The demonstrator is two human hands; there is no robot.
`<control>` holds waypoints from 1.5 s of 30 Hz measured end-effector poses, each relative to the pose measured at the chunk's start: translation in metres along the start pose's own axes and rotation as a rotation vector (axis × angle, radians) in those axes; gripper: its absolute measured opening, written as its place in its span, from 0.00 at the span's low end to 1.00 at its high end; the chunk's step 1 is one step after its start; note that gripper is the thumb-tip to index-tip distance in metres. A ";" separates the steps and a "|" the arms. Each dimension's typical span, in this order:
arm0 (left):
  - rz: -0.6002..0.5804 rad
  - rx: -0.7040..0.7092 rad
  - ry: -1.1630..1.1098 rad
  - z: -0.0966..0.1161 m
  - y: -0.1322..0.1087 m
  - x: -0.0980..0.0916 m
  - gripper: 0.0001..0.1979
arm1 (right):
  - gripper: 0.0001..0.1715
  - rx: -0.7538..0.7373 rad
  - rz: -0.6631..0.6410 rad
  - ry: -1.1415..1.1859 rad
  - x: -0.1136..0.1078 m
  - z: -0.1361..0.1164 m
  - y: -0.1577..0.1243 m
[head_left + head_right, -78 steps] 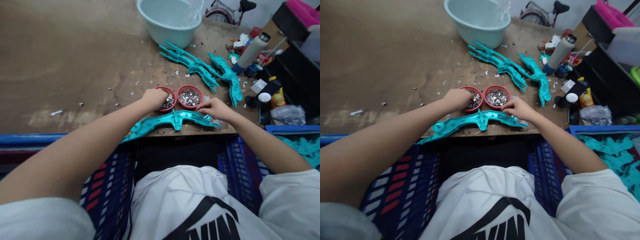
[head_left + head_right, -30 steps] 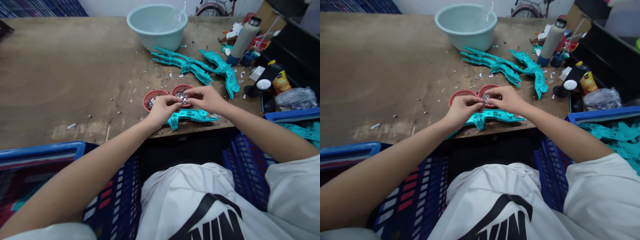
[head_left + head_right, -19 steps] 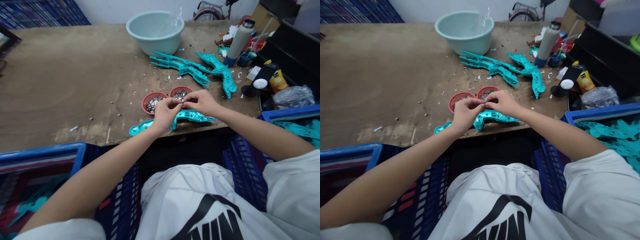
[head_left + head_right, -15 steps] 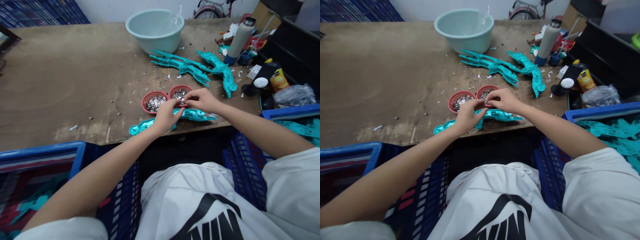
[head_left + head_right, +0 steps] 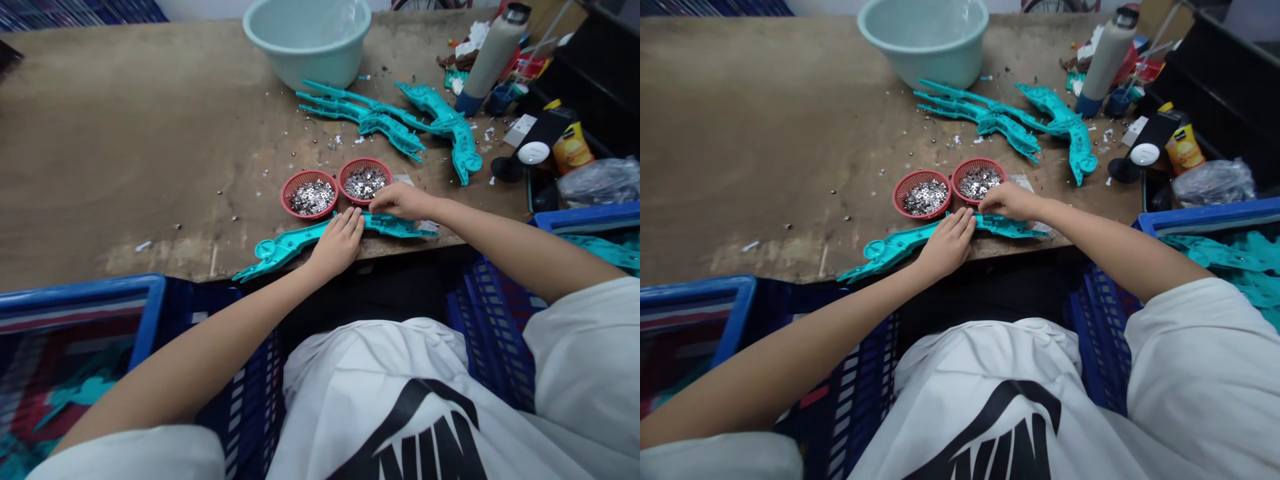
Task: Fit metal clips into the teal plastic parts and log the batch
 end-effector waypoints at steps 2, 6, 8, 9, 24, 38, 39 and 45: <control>0.005 0.004 -0.004 0.000 0.000 0.001 0.33 | 0.14 -0.011 -0.015 -0.036 0.002 0.000 0.001; 0.020 0.002 0.008 0.001 -0.001 0.003 0.34 | 0.16 -0.047 -0.026 -0.126 0.005 -0.001 0.003; 0.028 -0.002 0.022 0.003 0.000 0.003 0.34 | 0.17 -0.049 -0.056 -0.214 0.007 -0.004 0.003; 0.032 -0.004 0.027 0.003 0.000 0.003 0.34 | 0.18 -0.044 -0.074 -0.268 0.008 -0.006 0.004; 0.035 -0.046 0.104 0.011 0.004 -0.008 0.33 | 0.24 0.830 -0.194 -0.787 -0.040 -0.036 -0.048; 0.210 -0.211 -0.002 0.016 0.007 0.009 0.36 | 0.20 0.374 -0.025 -0.631 0.004 -0.076 -0.041; 0.198 -0.195 0.010 0.017 0.007 0.008 0.35 | 0.20 0.381 -0.035 -0.637 0.010 -0.075 -0.040; 0.125 -0.166 0.049 0.017 0.008 0.000 0.33 | 0.22 0.399 -0.027 -0.694 0.021 -0.076 -0.043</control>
Point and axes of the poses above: each hand's wrist, its own y-axis towards the middle knuckle, its own x-axis out of the palm, z = x × y, the point moved 2 cm from there along y, towards the middle knuckle, and after that the axes turned 15 degrees about y, right-handed, at the moved point
